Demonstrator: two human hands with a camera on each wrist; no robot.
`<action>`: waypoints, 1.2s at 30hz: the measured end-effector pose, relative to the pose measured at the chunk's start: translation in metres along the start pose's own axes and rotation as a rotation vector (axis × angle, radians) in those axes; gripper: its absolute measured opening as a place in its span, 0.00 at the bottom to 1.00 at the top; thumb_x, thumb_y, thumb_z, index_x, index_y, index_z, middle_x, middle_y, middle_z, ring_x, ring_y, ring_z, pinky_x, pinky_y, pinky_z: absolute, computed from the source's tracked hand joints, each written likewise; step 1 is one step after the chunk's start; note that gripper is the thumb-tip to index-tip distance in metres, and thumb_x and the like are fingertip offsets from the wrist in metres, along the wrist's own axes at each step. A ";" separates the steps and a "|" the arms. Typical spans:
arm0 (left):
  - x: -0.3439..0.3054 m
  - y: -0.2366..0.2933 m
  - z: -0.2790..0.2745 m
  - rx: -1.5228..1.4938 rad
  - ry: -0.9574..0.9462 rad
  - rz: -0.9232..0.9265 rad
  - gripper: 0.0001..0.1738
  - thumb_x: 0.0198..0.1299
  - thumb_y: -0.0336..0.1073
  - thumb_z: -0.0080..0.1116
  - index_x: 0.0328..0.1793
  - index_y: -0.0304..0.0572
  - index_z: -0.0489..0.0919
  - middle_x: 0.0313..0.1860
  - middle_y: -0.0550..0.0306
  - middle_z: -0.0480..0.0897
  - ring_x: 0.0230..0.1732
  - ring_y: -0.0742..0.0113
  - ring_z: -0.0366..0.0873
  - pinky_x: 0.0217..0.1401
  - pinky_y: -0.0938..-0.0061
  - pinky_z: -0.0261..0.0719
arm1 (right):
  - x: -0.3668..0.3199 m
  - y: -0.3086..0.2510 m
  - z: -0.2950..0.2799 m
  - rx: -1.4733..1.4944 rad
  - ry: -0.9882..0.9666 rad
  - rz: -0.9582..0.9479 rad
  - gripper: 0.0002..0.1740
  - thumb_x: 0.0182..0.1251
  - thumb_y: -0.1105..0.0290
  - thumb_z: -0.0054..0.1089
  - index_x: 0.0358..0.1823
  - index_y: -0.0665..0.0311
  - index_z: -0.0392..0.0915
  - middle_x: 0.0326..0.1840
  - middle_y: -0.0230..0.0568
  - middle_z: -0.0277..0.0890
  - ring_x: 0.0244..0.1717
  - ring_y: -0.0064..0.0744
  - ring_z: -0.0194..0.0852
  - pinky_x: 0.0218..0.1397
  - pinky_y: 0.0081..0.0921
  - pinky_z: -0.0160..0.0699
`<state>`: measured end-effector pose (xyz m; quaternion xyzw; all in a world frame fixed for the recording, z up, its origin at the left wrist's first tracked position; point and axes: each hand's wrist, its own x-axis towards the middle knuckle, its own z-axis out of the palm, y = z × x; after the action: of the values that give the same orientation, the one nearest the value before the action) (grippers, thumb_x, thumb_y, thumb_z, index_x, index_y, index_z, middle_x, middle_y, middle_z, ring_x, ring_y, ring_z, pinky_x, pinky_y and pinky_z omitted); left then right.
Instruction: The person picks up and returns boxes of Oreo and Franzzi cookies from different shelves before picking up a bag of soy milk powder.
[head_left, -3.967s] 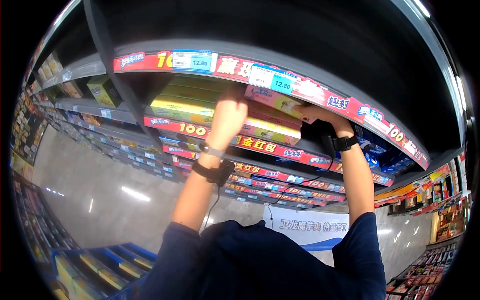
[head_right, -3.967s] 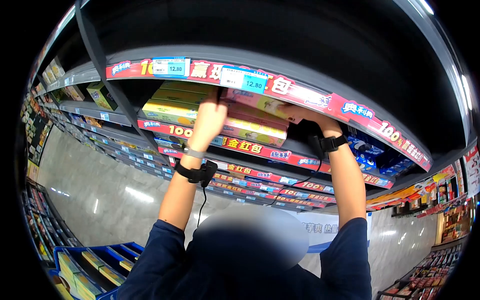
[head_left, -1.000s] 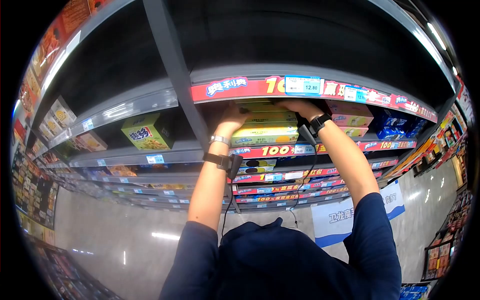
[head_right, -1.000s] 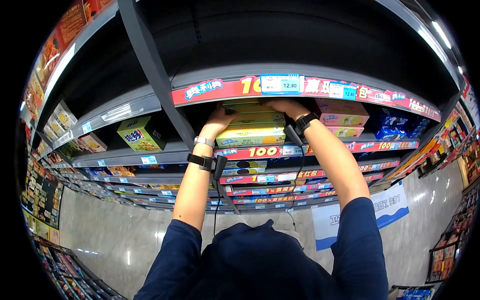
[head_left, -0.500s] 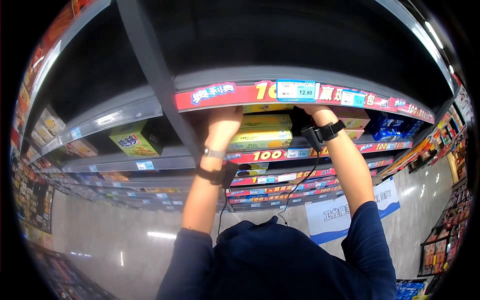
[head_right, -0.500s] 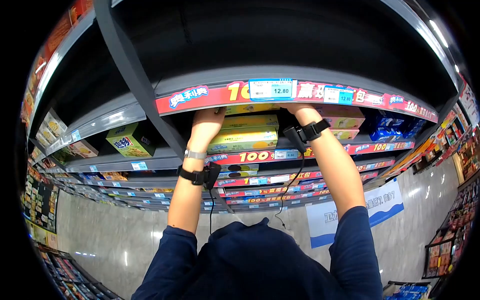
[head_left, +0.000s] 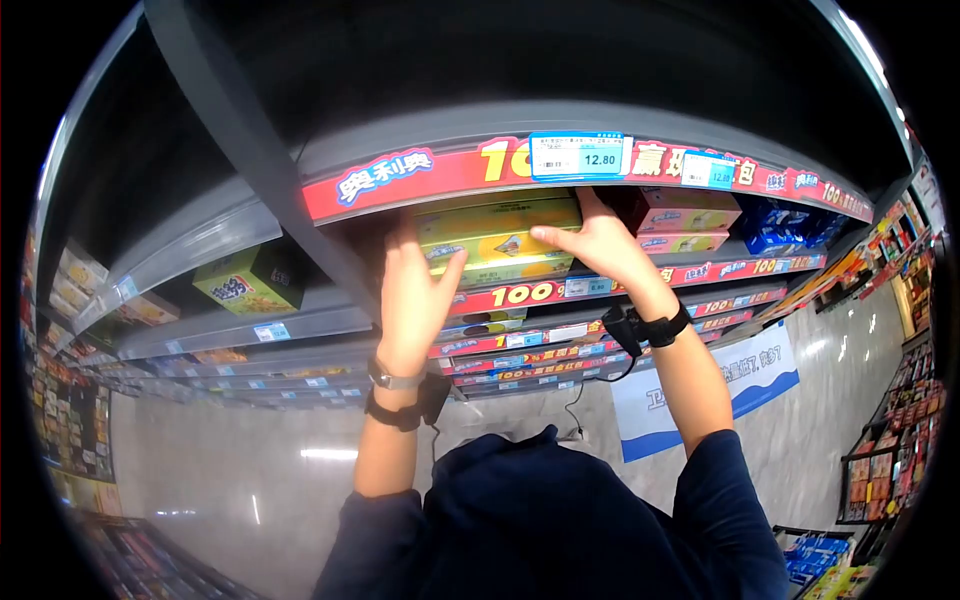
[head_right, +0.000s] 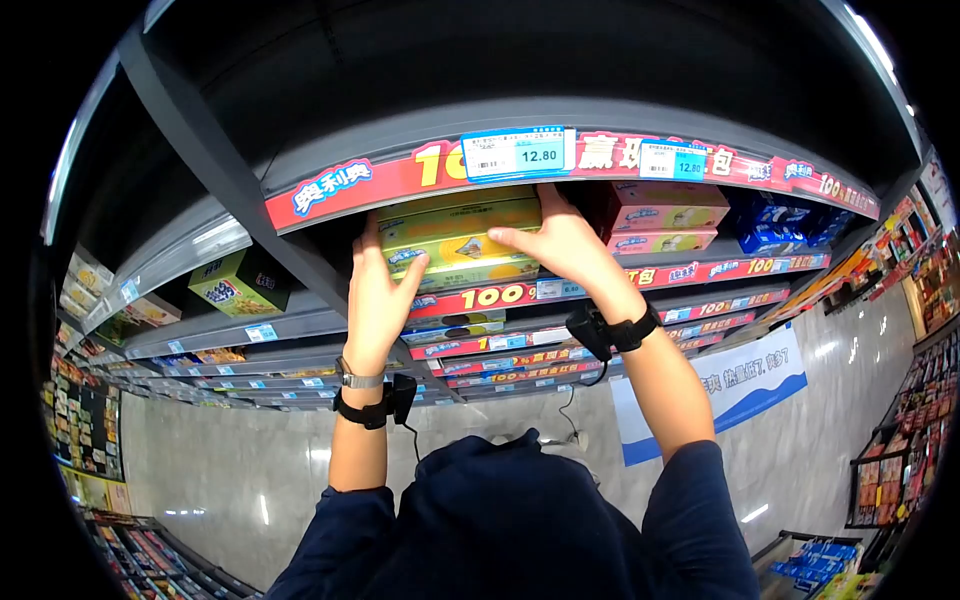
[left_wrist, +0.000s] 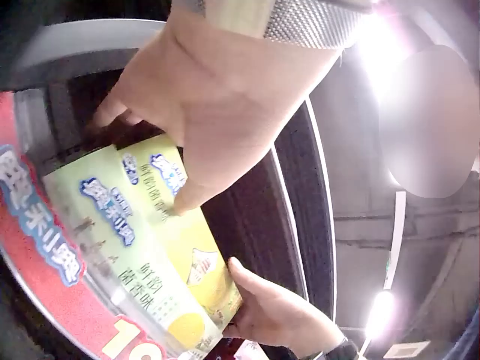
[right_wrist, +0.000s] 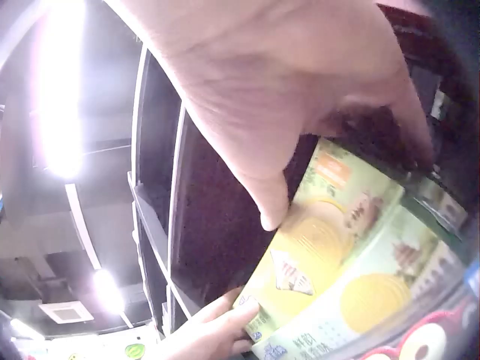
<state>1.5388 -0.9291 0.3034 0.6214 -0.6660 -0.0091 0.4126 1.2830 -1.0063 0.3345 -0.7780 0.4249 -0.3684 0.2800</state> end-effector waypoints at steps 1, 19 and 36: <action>-0.001 -0.004 0.001 -0.080 0.042 0.001 0.49 0.61 0.39 0.72 0.82 0.27 0.58 0.69 0.27 0.74 0.65 0.33 0.78 0.66 0.53 0.78 | -0.003 0.012 0.006 -0.002 0.007 0.004 0.53 0.62 0.53 0.77 0.80 0.72 0.57 0.74 0.63 0.70 0.74 0.51 0.71 0.77 0.35 0.69; 0.010 -0.016 0.026 -0.416 -0.118 -0.037 0.58 0.53 0.29 0.77 0.85 0.36 0.49 0.63 0.30 0.82 0.62 0.44 0.85 0.64 0.60 0.84 | -0.023 0.042 0.015 -0.101 0.083 -0.061 0.62 0.53 0.69 0.81 0.84 0.73 0.47 0.72 0.64 0.73 0.71 0.54 0.77 0.72 0.36 0.76; -0.036 -0.012 0.023 -0.378 0.114 0.171 0.47 0.63 0.28 0.69 0.84 0.30 0.55 0.84 0.36 0.59 0.84 0.44 0.60 0.85 0.54 0.59 | -0.121 0.051 0.044 0.078 0.480 -0.102 0.22 0.69 0.81 0.61 0.65 0.71 0.78 0.57 0.51 0.86 0.56 0.39 0.87 0.61 0.32 0.83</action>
<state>1.5319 -0.9135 0.2623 0.4736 -0.6784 -0.0636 0.5581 1.2507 -0.9208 0.2305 -0.6771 0.4249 -0.5726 0.1819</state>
